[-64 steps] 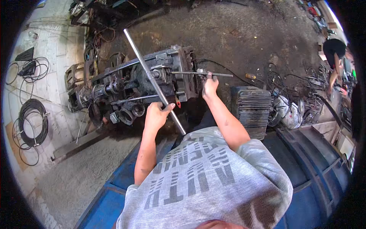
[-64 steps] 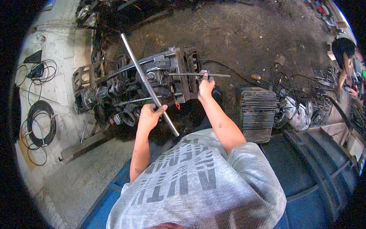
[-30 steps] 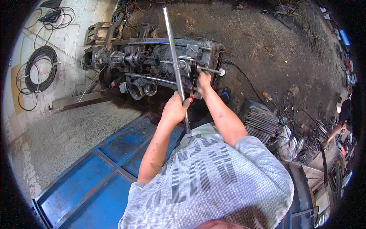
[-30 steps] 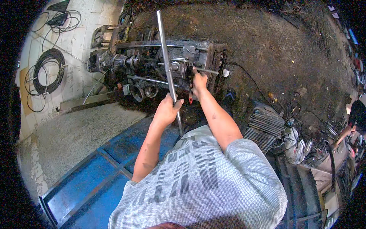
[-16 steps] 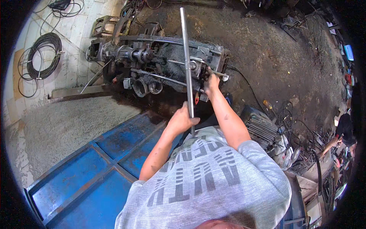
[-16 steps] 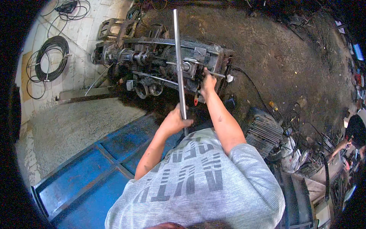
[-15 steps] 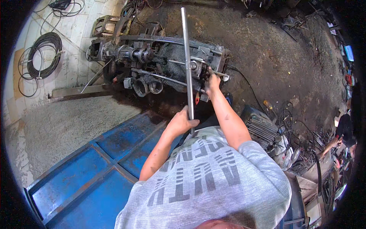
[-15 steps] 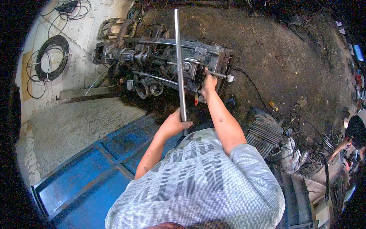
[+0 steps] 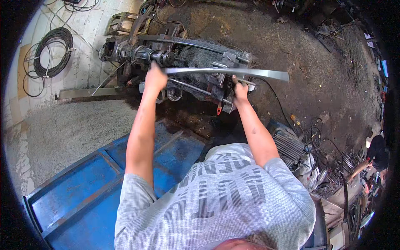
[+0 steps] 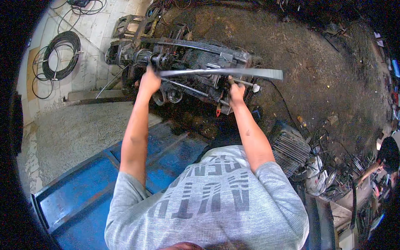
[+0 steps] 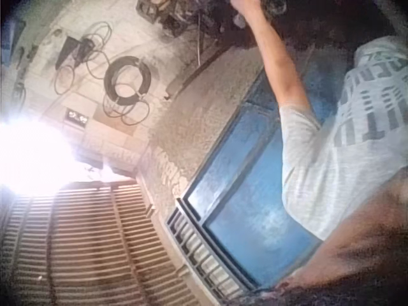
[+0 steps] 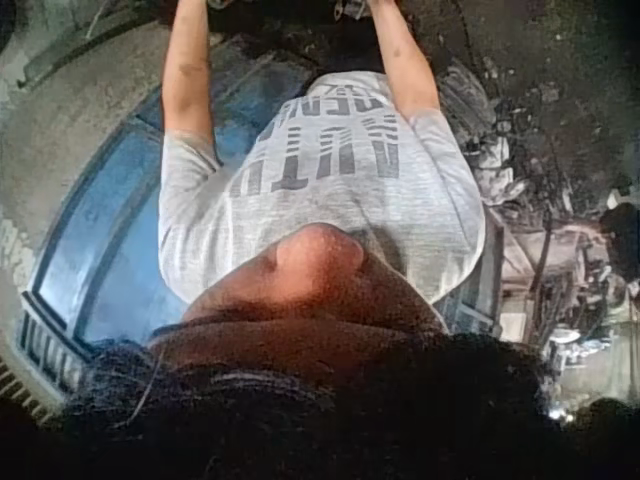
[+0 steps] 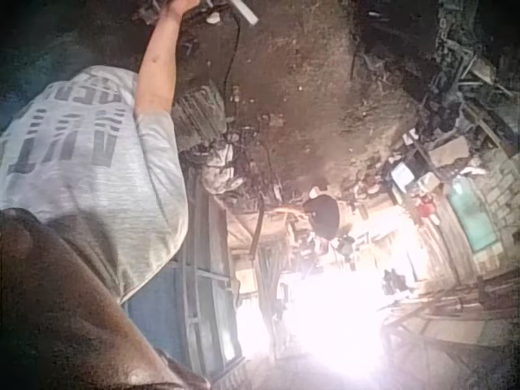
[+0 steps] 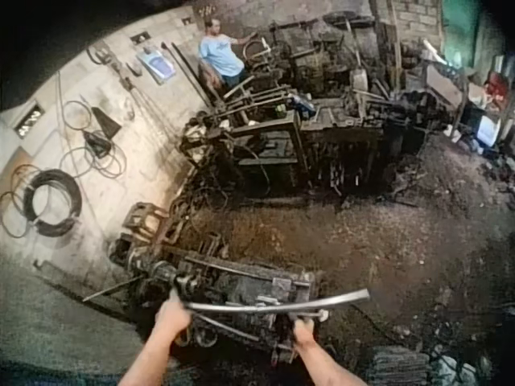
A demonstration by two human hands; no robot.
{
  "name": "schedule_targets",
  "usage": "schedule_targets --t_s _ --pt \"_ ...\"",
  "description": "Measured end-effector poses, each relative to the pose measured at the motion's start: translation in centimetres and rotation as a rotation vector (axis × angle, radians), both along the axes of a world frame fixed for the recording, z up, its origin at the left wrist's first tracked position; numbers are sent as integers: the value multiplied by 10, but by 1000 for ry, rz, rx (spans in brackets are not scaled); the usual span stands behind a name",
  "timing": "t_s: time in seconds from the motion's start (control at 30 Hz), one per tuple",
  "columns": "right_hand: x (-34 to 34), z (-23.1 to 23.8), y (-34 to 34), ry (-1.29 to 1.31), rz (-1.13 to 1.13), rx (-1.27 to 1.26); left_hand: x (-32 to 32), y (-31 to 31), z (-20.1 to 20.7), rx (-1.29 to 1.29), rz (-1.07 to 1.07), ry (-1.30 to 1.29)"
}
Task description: Using a lathe machine to thread and cut a long metal rod.
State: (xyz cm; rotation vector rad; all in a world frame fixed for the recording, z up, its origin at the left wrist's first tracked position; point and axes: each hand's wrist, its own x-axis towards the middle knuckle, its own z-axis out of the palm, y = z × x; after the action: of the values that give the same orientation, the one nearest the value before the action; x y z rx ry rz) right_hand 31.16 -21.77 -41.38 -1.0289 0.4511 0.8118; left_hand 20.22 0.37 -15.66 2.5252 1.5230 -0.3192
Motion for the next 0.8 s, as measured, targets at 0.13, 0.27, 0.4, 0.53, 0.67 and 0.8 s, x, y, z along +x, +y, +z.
schedule_targets --t_s 0.13,0.27,0.4,0.53,0.67,0.8 --pt "2 -5 -15 -268 241 -177 120 -31 -10 -775 480 -869" --pt "-5 11 -25 132 64 277 132 -147 5 -546 -438 -690" --pt "7 -10 -23 -155 203 -21 71 -232 35 -870 -926 -599" --pt "11 12 -18 -111 306 -91 32 -233 21 -795 -484 -375" --pt "8 23 -22 176 184 124 12 -213 22 -489 -190 -423" --pt "9 5 -25 157 175 135 -11 -217 28 -342 -226 -355"
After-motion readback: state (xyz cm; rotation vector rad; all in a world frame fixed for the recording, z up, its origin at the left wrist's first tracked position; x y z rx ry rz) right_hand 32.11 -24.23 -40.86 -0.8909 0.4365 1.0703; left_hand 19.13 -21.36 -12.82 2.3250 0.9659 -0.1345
